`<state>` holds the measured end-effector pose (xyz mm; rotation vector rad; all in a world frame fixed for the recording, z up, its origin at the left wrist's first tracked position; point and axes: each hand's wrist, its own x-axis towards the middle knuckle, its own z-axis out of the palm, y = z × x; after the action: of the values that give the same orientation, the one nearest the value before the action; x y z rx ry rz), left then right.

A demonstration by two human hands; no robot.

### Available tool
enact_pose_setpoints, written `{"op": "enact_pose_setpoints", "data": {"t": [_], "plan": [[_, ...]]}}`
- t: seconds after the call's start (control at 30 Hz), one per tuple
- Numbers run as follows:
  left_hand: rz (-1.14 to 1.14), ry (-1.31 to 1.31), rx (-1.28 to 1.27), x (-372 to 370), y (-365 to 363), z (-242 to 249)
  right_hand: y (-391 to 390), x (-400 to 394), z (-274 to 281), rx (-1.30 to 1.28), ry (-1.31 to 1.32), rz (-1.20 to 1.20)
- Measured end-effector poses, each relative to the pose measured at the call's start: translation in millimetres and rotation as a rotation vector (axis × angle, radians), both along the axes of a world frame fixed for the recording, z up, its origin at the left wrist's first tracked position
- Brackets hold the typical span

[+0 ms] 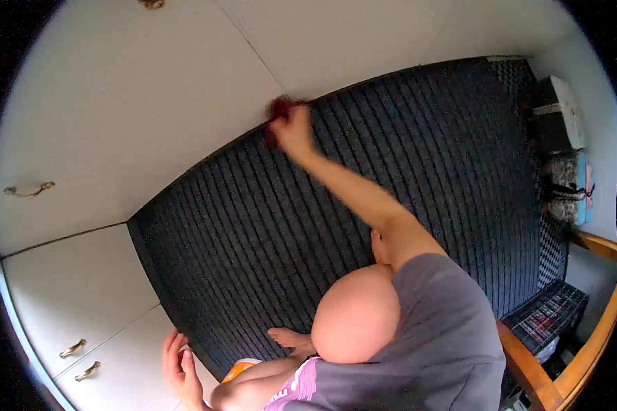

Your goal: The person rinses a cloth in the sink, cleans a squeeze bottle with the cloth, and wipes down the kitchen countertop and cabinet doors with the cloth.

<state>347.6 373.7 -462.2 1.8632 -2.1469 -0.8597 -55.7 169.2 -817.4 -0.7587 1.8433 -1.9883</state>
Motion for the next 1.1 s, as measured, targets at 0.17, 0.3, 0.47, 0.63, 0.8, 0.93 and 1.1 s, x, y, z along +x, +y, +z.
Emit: {"op": "enact_pose_setpoints", "data": {"t": [0.17, 0.3, 0.47, 0.63, 0.8, 0.93, 1.1], "plan": [[0.023, -0.018, -0.077, -18, -5, -8, -27, 58, 17, 0.073, -0.214, -0.044], [-0.008, -0.087, -0.028, 1, -1, -4, -1, -61, -11, 0.061, -0.147, -0.348], [0.027, -0.025, 0.017, 15, -2, -8, 49, -196, 14, -0.244, -0.378, -0.658], [0.075, -0.043, 0.063, 10, -21, -16, 11, -66, -8, -0.005, -0.066, -0.327], [0.063, -0.019, 0.004, -15, -23, -17, -1, -17, -11, -0.048, -0.129, -0.175], [0.039, -0.028, 0.038, -9, -14, -17, 31, -105, -14, -0.066, -0.263, -0.450], [0.088, 0.011, 0.083, -11, -13, -20, 17, -60, -19, 0.064, -0.133, -0.327]]}}
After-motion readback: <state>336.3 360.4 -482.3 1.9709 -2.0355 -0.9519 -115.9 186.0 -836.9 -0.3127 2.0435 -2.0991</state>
